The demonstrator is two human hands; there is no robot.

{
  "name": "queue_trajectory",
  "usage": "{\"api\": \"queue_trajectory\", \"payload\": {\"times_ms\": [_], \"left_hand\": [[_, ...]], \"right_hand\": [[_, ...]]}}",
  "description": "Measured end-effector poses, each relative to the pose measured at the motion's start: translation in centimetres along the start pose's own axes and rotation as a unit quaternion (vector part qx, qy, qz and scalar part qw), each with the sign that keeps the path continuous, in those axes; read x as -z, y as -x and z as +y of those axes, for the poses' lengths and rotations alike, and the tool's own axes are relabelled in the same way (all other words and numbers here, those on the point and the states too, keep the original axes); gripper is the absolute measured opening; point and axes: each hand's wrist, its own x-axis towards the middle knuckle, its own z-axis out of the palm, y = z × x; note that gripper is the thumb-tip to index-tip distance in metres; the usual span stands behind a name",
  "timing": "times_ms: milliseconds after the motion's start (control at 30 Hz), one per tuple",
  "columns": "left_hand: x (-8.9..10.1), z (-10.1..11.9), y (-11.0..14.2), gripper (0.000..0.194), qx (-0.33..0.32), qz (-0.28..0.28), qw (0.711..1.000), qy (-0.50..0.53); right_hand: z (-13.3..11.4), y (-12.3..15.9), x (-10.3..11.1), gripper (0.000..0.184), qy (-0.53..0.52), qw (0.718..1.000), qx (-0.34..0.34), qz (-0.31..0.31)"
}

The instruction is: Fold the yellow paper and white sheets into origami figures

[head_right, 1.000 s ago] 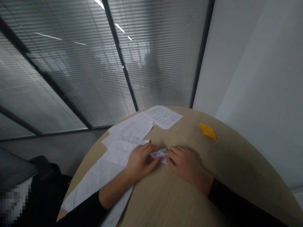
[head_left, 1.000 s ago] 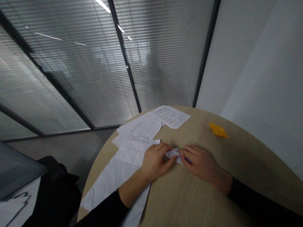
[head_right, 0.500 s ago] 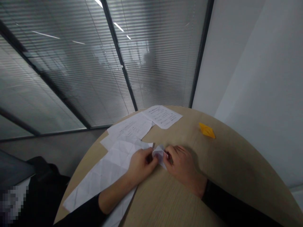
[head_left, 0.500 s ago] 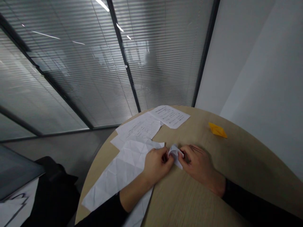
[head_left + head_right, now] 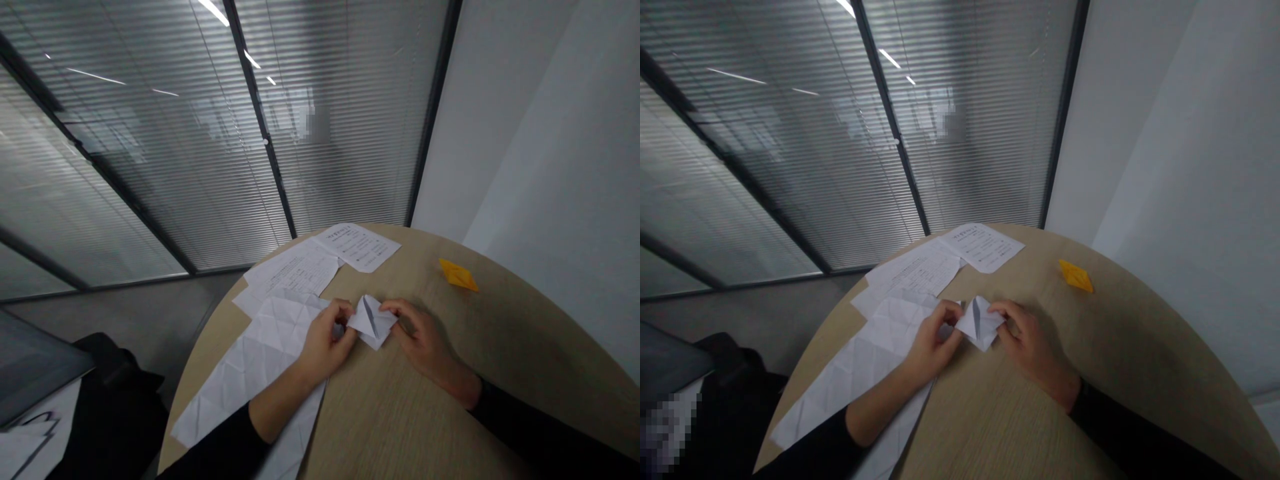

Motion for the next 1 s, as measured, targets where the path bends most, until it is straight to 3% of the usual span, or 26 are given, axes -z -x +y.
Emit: {"api": "queue_trajectory", "payload": {"times_ms": [167, 267, 367, 433, 567, 733, 900, 1000], "left_hand": [[0.7, -0.2, 0.0, 0.028, -0.053, -0.056, 0.996, 0.040], [1.0, 0.1, 0.0, 0.029, -0.055, -0.072, 0.994, 0.056], [0.8, 0.1, -0.1, 0.016, -0.024, -0.059, 0.996, 0.062], [0.3, 0.0, -0.1, 0.013, 0.005, -0.038, 0.997, 0.066], [-0.3, -0.2, -0.3, 0.038, 0.044, -0.002, 0.995, 0.090], [0.0, -0.3, -0.3, 0.026, 0.072, -0.077, 0.994, 0.007], [0.3, -0.4, -0.2, 0.034, 0.037, -0.084, 0.995, -0.037], [0.2, -0.3, -0.3, 0.035, 0.028, -0.079, 0.996, -0.041]], "right_hand": [[0.4, -0.1, 0.5, 0.029, -0.052, 0.999, -0.005, 0.000], [-0.4, -0.1, 1.0, 0.032, -0.082, 0.996, 0.034, -0.028], [-1.1, -0.1, 1.2, 0.028, -0.092, 0.993, 0.062, -0.048], [-1.1, 0.0, 0.9, 0.020, -0.073, 0.995, 0.041, -0.045], [-0.1, 0.5, -0.6, 0.025, -0.081, 0.996, -0.024, -0.013], [0.6, 0.7, -1.4, 0.036, -0.130, 0.990, -0.050, 0.014], [0.5, 0.4, -1.0, 0.015, -0.089, 0.990, -0.082, -0.074], [0.7, 0.5, -0.8, 0.013, -0.071, 0.991, -0.082, -0.079]]}}
